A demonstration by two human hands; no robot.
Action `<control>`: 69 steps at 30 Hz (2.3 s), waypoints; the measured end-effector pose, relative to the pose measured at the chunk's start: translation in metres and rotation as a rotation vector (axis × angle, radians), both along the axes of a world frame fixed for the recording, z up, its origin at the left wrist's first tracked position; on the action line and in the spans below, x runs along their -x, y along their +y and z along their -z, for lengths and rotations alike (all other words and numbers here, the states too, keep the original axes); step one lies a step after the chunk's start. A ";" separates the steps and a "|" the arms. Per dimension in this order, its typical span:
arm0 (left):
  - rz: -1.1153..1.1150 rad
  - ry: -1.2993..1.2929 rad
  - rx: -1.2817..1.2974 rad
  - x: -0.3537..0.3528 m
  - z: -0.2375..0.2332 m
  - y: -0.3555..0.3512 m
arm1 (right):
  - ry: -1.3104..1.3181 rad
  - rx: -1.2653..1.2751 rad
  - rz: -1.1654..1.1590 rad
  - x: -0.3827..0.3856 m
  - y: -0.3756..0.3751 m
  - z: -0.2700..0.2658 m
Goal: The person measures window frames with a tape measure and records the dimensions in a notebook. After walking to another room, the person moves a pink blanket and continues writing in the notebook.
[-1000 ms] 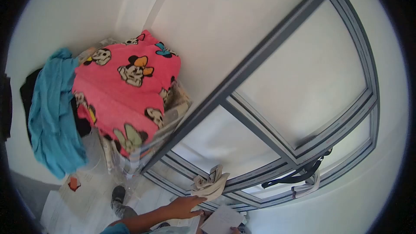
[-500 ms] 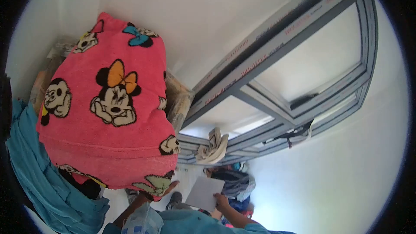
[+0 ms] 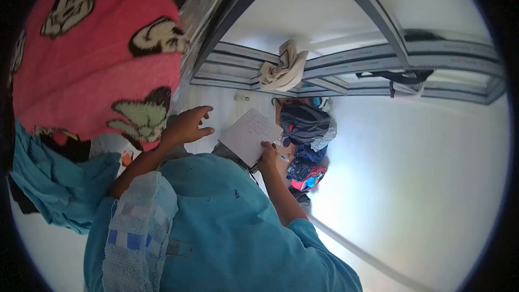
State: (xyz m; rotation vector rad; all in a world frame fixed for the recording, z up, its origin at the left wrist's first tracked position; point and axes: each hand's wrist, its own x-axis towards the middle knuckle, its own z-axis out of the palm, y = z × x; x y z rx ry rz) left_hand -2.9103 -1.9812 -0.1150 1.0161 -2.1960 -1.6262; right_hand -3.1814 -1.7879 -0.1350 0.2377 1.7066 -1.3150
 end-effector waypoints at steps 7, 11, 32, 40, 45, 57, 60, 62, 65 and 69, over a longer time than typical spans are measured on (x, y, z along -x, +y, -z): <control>-0.513 0.173 0.272 0.080 0.010 -0.048 | 0.078 0.006 -0.072 0.011 0.024 0.009; -0.732 0.234 0.394 0.105 0.002 -0.103 | 0.079 -0.040 -0.067 0.014 0.024 0.002; -0.629 0.368 0.106 0.103 0.040 -0.099 | 0.034 -0.085 -0.298 0.065 0.003 -0.013; -0.602 0.362 0.142 0.107 0.029 -0.105 | 0.120 -0.159 -0.405 0.058 -0.025 -0.032; -0.570 0.357 0.175 0.105 0.021 -0.105 | 0.100 -0.131 -0.402 0.070 -0.041 -0.031; -0.236 0.609 -0.074 0.010 -0.171 0.007 | 0.196 0.714 -0.563 -0.029 -0.133 -0.232; -0.403 0.666 0.247 -0.018 -0.217 0.024 | 0.166 0.910 -0.622 -0.062 -0.161 -0.267; -0.458 0.663 0.427 -0.038 -0.241 0.025 | 0.138 0.967 -0.675 -0.083 -0.181 -0.293; -0.494 0.545 0.601 -0.065 -0.278 0.017 | 0.143 0.995 -0.827 -0.110 -0.224 -0.326; -0.796 0.489 0.518 -0.079 -0.287 0.002 | 0.292 1.027 -1.053 -0.135 -0.293 -0.331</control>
